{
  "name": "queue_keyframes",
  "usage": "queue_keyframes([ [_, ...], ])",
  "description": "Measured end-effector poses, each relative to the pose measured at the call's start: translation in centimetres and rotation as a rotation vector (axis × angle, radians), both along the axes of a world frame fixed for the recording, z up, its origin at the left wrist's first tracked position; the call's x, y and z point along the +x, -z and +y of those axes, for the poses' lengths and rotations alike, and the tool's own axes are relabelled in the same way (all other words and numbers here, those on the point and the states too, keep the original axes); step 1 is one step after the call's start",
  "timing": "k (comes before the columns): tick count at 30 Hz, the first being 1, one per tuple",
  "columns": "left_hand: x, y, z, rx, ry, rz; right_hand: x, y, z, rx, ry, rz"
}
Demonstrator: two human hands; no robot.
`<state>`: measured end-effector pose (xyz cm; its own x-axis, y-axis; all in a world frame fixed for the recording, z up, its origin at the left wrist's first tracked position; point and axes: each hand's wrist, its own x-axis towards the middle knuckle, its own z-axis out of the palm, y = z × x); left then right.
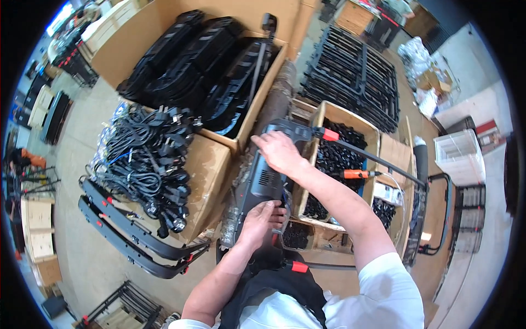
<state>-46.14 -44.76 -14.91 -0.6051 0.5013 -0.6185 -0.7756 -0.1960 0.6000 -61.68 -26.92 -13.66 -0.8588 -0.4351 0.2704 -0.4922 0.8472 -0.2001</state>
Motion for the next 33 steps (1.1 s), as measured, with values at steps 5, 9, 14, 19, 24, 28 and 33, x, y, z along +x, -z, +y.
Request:
queue_keyframes([
  [5, 0.0, -0.6, 5.6, -0.331, 0.353, 0.473, 2.5, -1.4, 2.2, -0.011, 0.112, 0.019],
  [9, 0.8, 4.1, 13.5, -0.508, 0.719, 1.208, 8.6, -3.1, 8.2, -0.318, 0.294, -0.001],
  [14, -0.5, 15.0, 20.5, -0.568, 1.025, 1.949, 18.4, -3.6, 15.6, -0.378, 0.536, -0.187],
  [19, -0.7, 12.8, 23.5, -0.610, 1.499, 1.675, 29.1, -0.8, 22.4, -0.432, 0.761, -0.210],
  [24, -0.3, 13.8, 23.2, -0.753, 1.581, 1.739, 32.4, 3.4, 24.1, -0.652, 0.922, -0.516],
  [28, -0.6, 14.5, 22.5, -0.817, 1.436, 1.768, 30.7, 7.4, 25.2, -0.993, 0.997, -0.546],
  [33, 0.7, 14.4, 23.3, -0.852, 1.206, 1.403, 27.1, 13.3, 29.6, -1.397, 1.194, -0.413],
])
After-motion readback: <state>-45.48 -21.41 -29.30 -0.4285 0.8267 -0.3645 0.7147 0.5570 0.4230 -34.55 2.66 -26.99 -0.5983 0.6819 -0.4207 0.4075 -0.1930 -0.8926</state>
